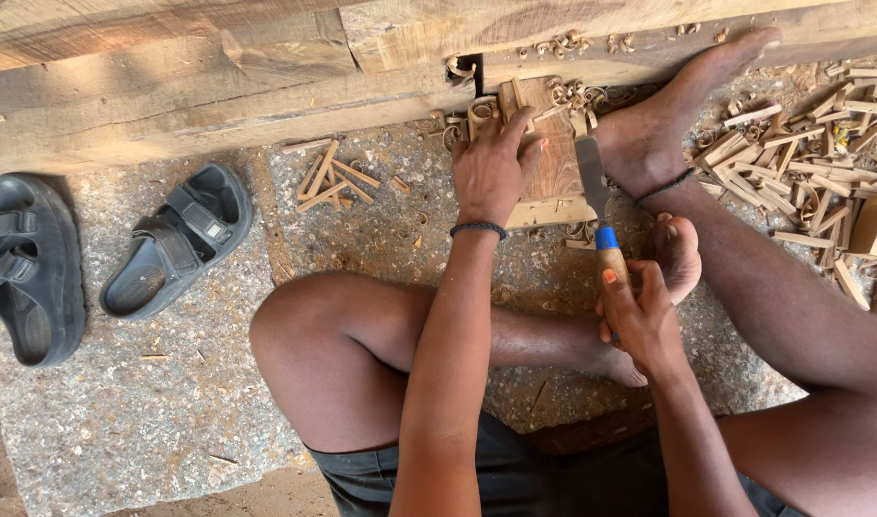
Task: The person carves a piece of wood using a chisel and a hammer, striking the tool to remove material and shape a slot.
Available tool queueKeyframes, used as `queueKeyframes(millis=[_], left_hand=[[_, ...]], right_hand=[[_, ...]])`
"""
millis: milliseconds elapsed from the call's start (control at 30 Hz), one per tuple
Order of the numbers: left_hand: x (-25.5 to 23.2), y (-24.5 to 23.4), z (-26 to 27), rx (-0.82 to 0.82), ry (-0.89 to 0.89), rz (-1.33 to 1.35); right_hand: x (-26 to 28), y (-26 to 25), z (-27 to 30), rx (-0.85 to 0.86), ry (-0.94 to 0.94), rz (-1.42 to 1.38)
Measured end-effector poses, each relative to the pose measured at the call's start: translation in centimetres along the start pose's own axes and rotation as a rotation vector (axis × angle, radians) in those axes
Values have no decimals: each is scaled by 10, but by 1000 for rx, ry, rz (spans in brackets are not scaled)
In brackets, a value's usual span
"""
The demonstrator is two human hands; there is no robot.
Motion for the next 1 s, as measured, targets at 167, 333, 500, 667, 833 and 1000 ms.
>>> queueKeyframes(millis=[167, 333, 500, 667, 833, 1000], left_hand=[[-3, -6, -8, 48, 8, 5], [-2, -5, -15, 52, 77, 8], [8, 7, -14, 46, 89, 25], [9, 1, -13, -72, 155, -24], [13, -7, -8, -86, 95, 29], [0, -28, -5, -192, 163, -6]], right_hand=[[12, -4, 2, 6, -90, -35], [23, -8, -2, 0, -224, -114], [30, -15, 3, 19, -212, -207], [39, -21, 8, -9, -243, -232], [39, -16, 8, 26, -240, -191], [39, -3, 9, 84, -181, -184]])
Point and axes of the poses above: each hand's wrist, its own z-axis away from the middle knuckle, its own y-axis out of the palm, x = y × z, the point moved 9 cm from there along -z, towards the middle knuckle, and after that the axes turned 5 degrees about y, right-handed, at the moved point
